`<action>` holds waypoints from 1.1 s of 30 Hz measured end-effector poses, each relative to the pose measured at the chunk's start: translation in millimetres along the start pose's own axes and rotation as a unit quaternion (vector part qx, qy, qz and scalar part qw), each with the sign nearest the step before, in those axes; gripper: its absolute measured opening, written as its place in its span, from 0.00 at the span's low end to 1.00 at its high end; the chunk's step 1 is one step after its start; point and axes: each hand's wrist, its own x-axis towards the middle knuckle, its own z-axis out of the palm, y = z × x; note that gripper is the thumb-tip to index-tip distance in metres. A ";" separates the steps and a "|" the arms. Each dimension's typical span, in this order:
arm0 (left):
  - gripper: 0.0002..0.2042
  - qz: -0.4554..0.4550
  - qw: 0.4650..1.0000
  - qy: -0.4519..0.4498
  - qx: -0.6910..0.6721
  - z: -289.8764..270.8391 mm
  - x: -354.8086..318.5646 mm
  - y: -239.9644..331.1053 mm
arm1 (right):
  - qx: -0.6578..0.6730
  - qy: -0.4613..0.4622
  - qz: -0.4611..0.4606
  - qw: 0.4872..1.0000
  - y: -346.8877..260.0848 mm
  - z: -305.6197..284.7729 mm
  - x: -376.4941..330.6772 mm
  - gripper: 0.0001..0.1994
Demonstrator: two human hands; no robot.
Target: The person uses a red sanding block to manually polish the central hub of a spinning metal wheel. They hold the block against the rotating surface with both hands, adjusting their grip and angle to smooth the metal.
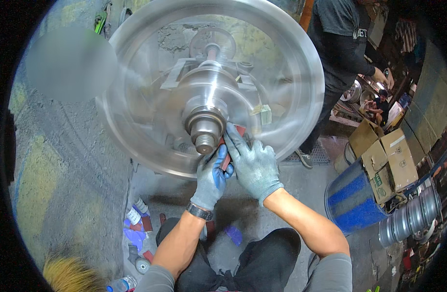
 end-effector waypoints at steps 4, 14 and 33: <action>0.11 0.004 1.000 0.015 -0.012 4.7 1.0 -0.6 | -0.029 -0.017 -0.011 0.999 0.2 -4.2 0.9 0.33; 0.09 0.007 1.000 -0.011 -0.005 -1.6 3.5 -0.8 | -0.029 -0.027 -0.011 0.999 -2.0 -12.4 6.0 0.36; 0.08 0.008 0.999 0.031 -0.023 10.0 3.0 -1.6 | -0.014 0.054 -0.003 0.998 5.6 -0.1 0.1 0.34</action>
